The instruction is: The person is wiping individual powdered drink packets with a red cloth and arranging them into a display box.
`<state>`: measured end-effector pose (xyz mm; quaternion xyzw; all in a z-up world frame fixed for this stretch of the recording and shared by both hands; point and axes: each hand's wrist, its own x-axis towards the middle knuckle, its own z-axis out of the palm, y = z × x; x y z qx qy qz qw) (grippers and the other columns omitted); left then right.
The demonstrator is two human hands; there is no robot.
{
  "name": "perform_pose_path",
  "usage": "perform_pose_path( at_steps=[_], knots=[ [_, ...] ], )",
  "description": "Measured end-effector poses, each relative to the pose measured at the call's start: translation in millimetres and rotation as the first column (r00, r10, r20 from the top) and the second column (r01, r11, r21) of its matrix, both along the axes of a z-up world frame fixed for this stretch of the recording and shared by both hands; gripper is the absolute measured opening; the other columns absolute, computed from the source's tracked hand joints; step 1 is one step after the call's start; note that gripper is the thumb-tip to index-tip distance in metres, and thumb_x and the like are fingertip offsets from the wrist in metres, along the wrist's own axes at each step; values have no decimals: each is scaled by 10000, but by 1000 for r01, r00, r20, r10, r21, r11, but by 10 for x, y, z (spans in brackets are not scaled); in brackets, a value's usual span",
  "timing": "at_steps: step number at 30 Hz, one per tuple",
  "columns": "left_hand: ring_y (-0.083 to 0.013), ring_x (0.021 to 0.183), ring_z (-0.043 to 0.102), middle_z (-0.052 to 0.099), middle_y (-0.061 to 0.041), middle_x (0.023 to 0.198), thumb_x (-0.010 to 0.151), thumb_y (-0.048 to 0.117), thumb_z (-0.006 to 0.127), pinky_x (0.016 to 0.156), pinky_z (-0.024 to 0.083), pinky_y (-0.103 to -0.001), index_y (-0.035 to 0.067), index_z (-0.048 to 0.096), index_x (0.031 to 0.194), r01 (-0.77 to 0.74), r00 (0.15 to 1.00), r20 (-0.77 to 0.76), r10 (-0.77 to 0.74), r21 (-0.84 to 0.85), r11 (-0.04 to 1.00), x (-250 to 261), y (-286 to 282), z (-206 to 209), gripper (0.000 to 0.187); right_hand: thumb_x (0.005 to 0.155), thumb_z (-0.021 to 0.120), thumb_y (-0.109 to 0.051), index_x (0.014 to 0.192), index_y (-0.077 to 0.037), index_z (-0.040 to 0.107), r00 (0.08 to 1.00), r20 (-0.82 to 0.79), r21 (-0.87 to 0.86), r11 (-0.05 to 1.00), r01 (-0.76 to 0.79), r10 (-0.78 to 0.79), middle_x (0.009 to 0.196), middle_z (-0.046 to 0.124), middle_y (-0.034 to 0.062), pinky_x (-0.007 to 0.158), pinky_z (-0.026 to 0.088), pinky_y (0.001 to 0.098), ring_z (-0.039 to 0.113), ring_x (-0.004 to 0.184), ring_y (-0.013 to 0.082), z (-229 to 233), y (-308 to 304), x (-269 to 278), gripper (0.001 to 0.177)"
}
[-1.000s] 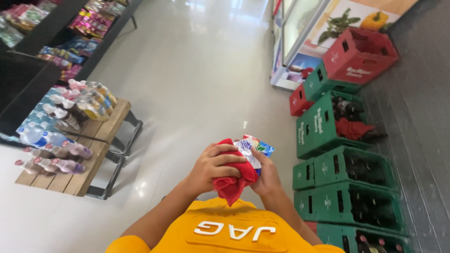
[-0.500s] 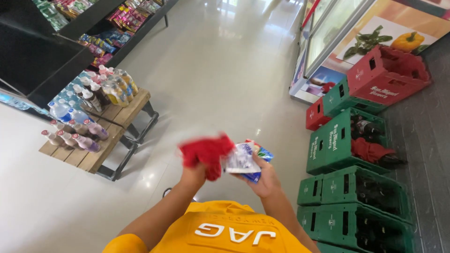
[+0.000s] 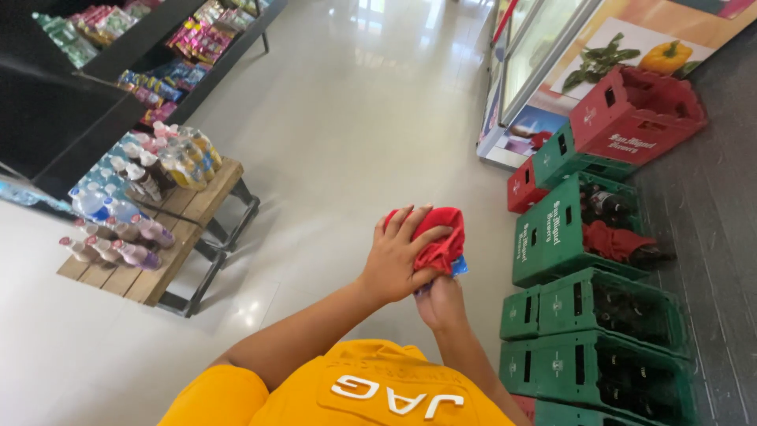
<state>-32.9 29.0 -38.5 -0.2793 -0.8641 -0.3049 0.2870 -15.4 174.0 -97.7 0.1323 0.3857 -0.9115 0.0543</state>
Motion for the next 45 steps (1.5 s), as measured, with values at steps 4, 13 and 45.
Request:
perform_pose_path(
  at_steps=[4,13,45],
  knots=[
    [-365,1340,489,482,-78,1471,868,698,460,1034,425,-496,343,489,1473,-2,992,124,-11,103,995,-72,-42,8,702,1054,483,-243,1464,-127,497,995,-86,21,998,51,-49,1333,638,170,1001,444,775,649,1132,420,-145,18,47,427],
    [-342,962,703,730,-105,949,897,471,661,877,534,-483,217,645,1163,-258,823,546,-157,605,753,-344,-346,352,367,981,458,-396,1553,-149,416,990,-67,-54,991,119,-122,1512,531,171,1064,357,808,525,1329,485,1086,-285,349,625],
    [-539,1258,581,628,-290,1357,841,317,687,1107,425,-610,195,414,1504,8,685,492,-537,732,681,-18,143,404,728,963,598,-253,1534,-161,446,924,-210,-75,947,312,-321,1478,565,116,1114,434,611,564,1326,319,467,4,518,597]
  ],
)
